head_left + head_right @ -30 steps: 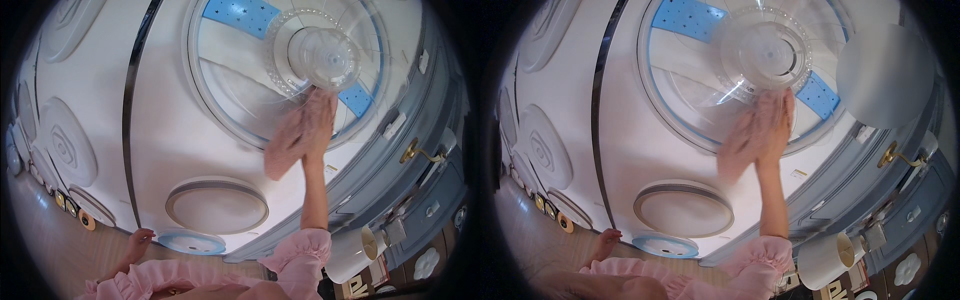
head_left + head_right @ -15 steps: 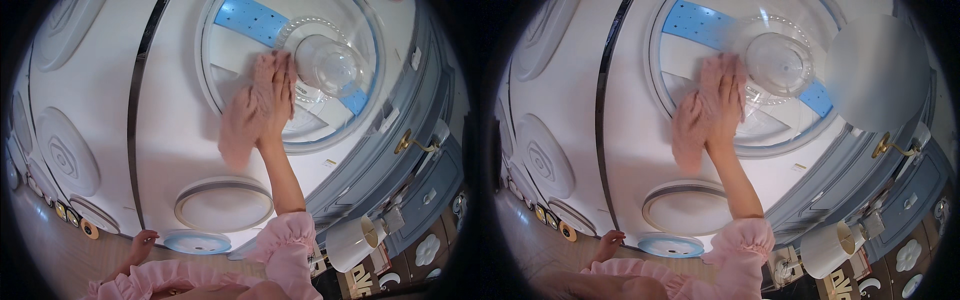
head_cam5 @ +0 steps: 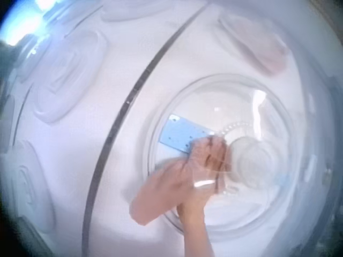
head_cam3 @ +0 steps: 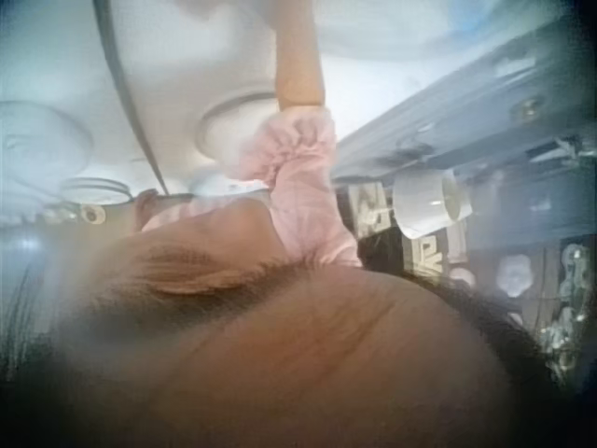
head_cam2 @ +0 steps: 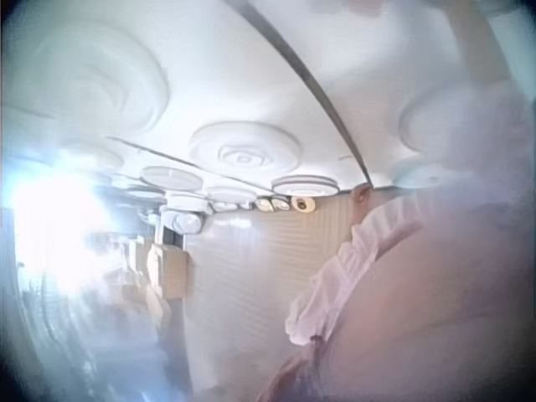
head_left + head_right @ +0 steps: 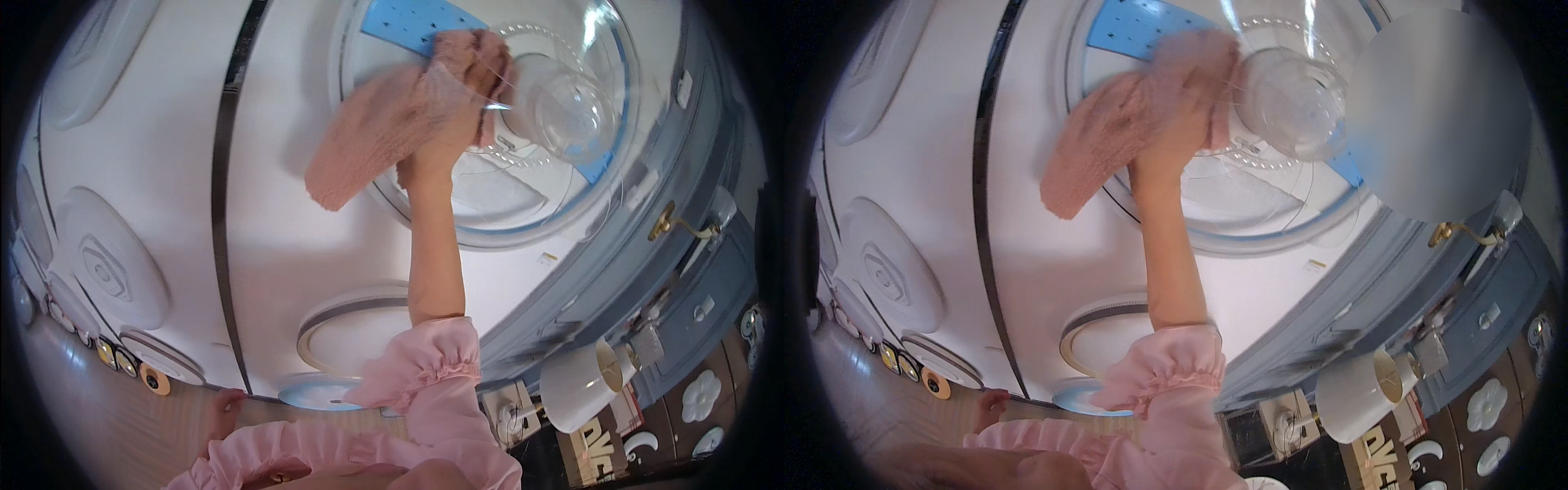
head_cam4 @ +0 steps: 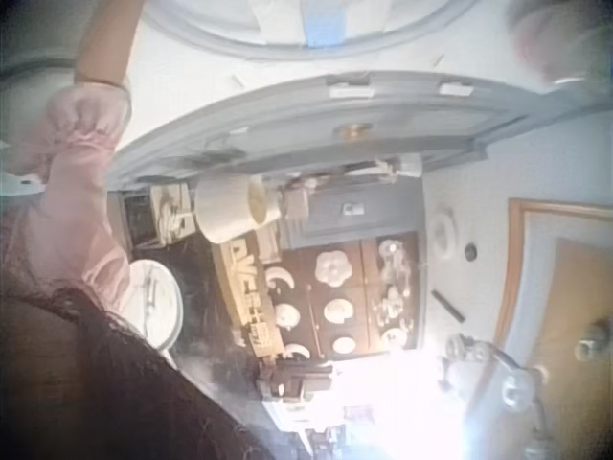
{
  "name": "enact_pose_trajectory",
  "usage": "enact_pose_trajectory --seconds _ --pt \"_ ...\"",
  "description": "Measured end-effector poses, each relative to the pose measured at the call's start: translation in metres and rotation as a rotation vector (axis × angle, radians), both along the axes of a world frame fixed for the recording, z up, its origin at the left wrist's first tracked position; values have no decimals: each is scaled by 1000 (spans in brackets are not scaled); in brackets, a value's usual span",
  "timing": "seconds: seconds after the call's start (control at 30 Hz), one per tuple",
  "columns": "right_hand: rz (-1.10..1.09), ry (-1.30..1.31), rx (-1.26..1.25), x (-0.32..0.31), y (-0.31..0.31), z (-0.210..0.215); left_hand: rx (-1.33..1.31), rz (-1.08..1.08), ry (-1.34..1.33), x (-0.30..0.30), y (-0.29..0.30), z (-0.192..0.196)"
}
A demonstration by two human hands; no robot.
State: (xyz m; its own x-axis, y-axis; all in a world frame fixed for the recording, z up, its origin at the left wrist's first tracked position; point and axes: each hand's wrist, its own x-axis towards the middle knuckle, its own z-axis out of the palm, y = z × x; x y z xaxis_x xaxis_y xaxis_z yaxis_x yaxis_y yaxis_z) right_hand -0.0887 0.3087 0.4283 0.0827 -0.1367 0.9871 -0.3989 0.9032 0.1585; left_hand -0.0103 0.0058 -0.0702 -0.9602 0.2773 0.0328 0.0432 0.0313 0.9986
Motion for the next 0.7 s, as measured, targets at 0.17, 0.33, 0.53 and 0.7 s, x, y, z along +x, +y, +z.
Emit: enact_pose_trajectory --seconds 0.17,0.33,0.53,0.7 --pt "-351 -142 184 20 28 -35 25 -125 -163 -9 24 25" --pt "-254 -388 86 84 64 -73 25 -222 -26 -19 65 45" --pt "-515 45 68 149 148 -77 -9 -277 61 -14 101 51" --pt "-331 429 -120 176 202 -2 49 -319 49 -4 124 41"
